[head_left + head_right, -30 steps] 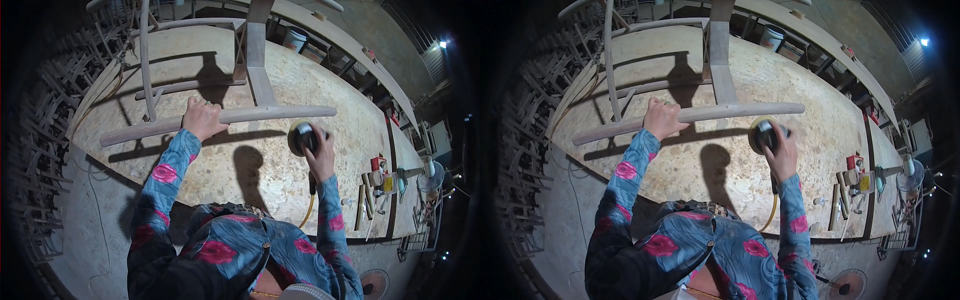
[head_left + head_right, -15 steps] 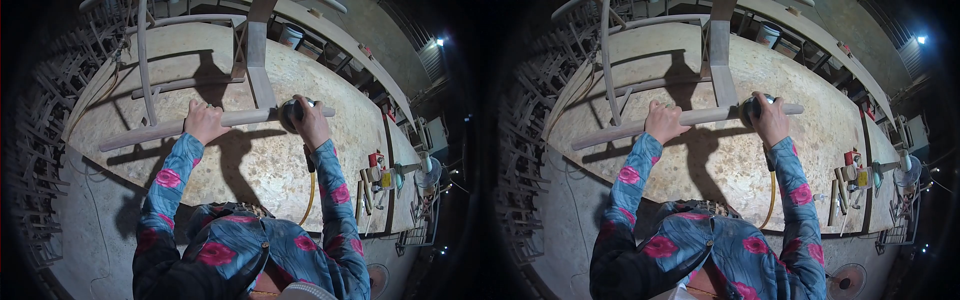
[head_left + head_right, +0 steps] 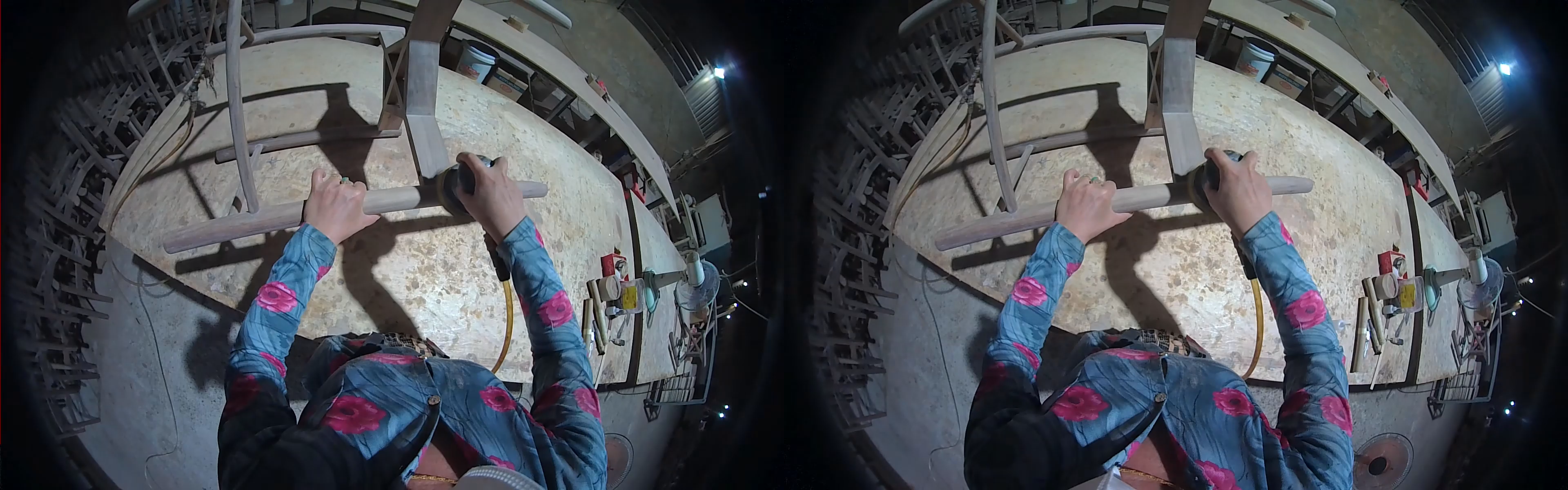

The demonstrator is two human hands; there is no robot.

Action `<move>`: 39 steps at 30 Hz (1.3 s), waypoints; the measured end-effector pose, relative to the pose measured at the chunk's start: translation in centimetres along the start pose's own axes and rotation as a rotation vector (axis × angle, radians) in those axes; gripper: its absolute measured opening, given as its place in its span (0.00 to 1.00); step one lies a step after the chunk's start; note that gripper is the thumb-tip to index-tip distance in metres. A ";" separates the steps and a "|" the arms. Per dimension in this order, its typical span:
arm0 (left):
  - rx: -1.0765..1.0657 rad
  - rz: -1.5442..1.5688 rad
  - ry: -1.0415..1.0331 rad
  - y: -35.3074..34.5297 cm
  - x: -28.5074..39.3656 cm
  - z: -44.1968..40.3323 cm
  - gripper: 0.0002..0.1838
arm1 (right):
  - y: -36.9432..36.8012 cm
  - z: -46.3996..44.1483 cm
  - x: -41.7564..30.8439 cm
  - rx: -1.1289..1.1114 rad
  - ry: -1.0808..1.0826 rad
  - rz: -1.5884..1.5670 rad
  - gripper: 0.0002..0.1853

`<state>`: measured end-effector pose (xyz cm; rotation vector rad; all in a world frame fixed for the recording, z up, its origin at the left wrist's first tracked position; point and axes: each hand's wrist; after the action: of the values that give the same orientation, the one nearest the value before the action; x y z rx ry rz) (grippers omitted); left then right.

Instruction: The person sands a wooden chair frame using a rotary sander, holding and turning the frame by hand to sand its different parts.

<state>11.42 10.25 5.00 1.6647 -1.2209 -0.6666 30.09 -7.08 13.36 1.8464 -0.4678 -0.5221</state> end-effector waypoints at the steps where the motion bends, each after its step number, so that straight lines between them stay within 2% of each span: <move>1: 0.001 -0.004 -0.001 0.0 -0.1 0.0 0.20 | 0.0 0.2 -0.2 -0.010 0.019 -0.009 0.24; 5: 0.002 -0.007 -0.004 -0.1 -0.3 0.1 0.20 | -0.1 -1.2 2.4 0.054 -0.063 -0.007 0.25; 8: 0.020 -0.016 -0.009 0.3 -0.2 0.0 0.21 | -0.3 -2.7 2.7 0.002 -0.068 -0.026 0.25; 11: 0.085 0.026 -0.017 -0.3 -0.2 0.4 0.22 | -1.6 -4.3 1.8 -0.101 0.016 -0.115 0.26; 13: 0.049 0.028 -0.003 -0.6 -0.1 0.7 0.22 | -2.3 -5.9 0.3 -0.177 -0.026 -0.121 0.26; 20: 0.023 0.016 -0.005 -1.0 0.1 1.2 0.21 | -5.5 -11.5 -1.6 -0.110 -0.078 -0.134 0.27; 28: 0.042 0.026 -0.022 -1.2 0.0 1.3 0.22 | -4.1 -11.5 -3.3 -0.200 -0.066 -0.123 0.26; 39: 0.035 0.047 -0.024 -1.1 0.1 1.1 0.22 | -4.7 -12.1 -3.5 -0.201 -0.026 -0.125 0.27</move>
<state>10.99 9.80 3.56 1.6564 -1.2916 -0.6415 34.37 5.68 12.97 1.6836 -0.3063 -0.6550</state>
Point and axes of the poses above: each hand's wrist, its own z-axis away from the middle knuckle, its own y-axis out of the back of the hand, x = y × z, and after that the axes turned 2 degrees about -y, right-handed
